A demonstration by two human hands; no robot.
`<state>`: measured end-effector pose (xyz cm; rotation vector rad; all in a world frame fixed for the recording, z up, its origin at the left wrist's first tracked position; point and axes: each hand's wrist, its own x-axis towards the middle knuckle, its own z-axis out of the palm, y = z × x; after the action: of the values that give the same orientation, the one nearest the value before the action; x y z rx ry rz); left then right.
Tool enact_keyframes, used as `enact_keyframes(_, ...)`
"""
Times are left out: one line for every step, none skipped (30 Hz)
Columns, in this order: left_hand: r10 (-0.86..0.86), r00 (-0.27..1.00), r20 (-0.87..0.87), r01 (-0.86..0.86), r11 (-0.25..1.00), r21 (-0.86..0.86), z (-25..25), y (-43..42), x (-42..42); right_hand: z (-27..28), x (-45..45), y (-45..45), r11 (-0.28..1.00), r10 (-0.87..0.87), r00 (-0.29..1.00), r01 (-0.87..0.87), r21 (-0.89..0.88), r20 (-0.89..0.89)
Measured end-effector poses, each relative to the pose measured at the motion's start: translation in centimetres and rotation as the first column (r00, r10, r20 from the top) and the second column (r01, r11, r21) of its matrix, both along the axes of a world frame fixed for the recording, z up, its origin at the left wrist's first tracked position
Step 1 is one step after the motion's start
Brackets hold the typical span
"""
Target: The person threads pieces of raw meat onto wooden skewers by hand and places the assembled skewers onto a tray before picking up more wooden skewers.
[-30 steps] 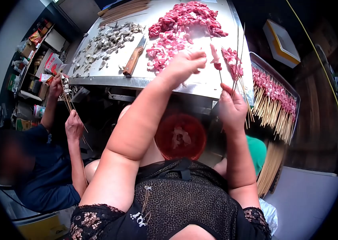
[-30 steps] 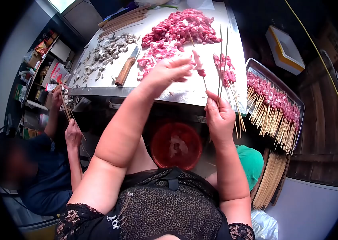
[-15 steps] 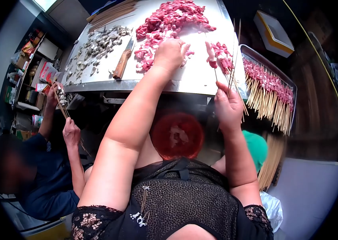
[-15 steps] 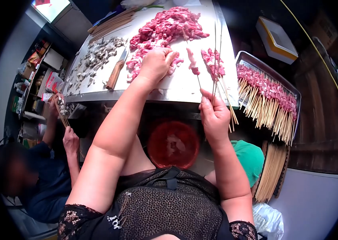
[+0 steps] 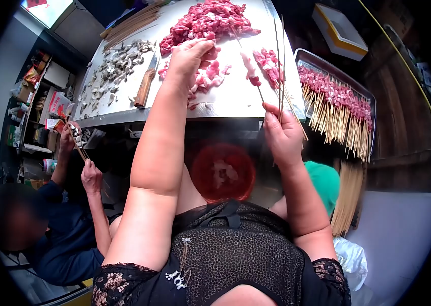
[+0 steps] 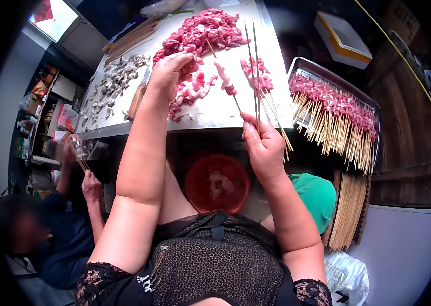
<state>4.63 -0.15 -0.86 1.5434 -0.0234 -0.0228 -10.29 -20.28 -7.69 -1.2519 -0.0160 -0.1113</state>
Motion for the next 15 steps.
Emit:
enact_keyframes(-0.04, 0.997, -0.063, 0.033, 0.993, -0.115, 0.4, 0.1, -0.7, -0.2, 0.0, 0.0, 1.0, 0.011, 1.0, -0.011, -0.009, 0.0)
enact_keyframes(-0.051, 0.992, -0.113, 0.028, 0.98, -0.196, 0.4, 0.2, -1.1, -0.3, 0.1, 0.1, 1.0, 0.016, 1.0, -0.016, -0.006, 0.003)
enact_keyframes(-0.065, 0.985, -0.162, 0.018, 0.961, -0.275, 0.3, 0.3, -1.4, -0.3, 0.1, 0.2, 0.999, 0.014, 1.0, -0.014, -0.037, 0.002)
enact_keyframes(-0.101, 0.984, -0.15, 0.05, 0.948, -0.313, -0.4, 0.8, -1.3, -0.4, 0.1, 0.3, 0.998, 0.011, 1.0, -0.011, -0.068, 0.001)
enact_keyframes(-0.14, 0.982, -0.13, 0.087, 0.933, -0.349, -0.9, 1.2, -1.1, -0.5, 0.1, 0.3, 0.998, 0.015, 1.0, -0.014, -0.068, 0.006)
enact_keyframes(-0.157, 0.979, -0.133, 0.092, 0.911, -0.402, -0.7, 1.2, -1.4, -0.7, 0.1, 0.3, 0.996, 0.017, 1.0, -0.016, -0.083, 0.004)
enact_keyframes(-0.176, 0.975, -0.135, 0.097, 0.885, -0.455, -0.5, 1.1, -1.8, -0.7, 0.1, 0.3, 0.995, 0.017, 1.0, -0.017, -0.099, 0.0)
enact_keyframes(-0.177, 0.975, -0.133, 0.098, 0.886, -0.454, -0.3, 1.0, -2.1, -0.7, 0.1, 0.3, 0.995, 0.016, 1.0, -0.016, -0.099, 0.002)
enact_keyframes(-0.169, 0.975, -0.146, 0.076, 0.864, -0.498, -0.1, 0.9, -2.5, -0.6, 0.1, 0.2, 0.993, 0.013, 1.0, -0.013, -0.119, 0.0)
enact_keyframes(-0.163, 0.974, -0.159, 0.052, 0.84, -0.54, -0.1, 0.9, -2.6, -0.6, 0.1, 0.3, 0.99, 0.009, 1.0, -0.01, -0.139, -0.004)
enact_keyframes(-0.163, 0.974, -0.159, 0.053, 0.841, -0.539, -0.3, 1.0, -2.5, -0.6, 0.1, 0.2, 0.99, 0.009, 1.0, -0.009, -0.138, -0.004)
enact_keyframes(-0.151, 0.98, -0.126, 0.086, 0.904, -0.418, -0.4, 1.1, -2.5, -0.7, 0.1, 0.2, 0.989, 0.012, 1.0, -0.012, -0.147, -0.002)
enact_keyframes(-0.144, 0.985, -0.091, 0.112, 0.951, -0.288, -0.5, 1.2, -2.5, -0.8, 0.1, 0.2, 0.988, 0.015, 1.0, -0.015, -0.154, 0.0)
enact_keyframes(-0.097, 0.993, -0.064, 0.08, 0.972, -0.221, -0.6, 1.3, -2.5, -1.0, 0.1, 0.1, 0.988, 0.014, 1.0, -0.014, -0.154, -0.002)
enact_keyframes(-0.098, 0.993, -0.066, 0.081, 0.972, -0.221, -1.1, 1.6, -2.1, -1.1, 0.2, 0.1, 0.986, 0.013, 1.0, -0.012, -0.164, 0.008)
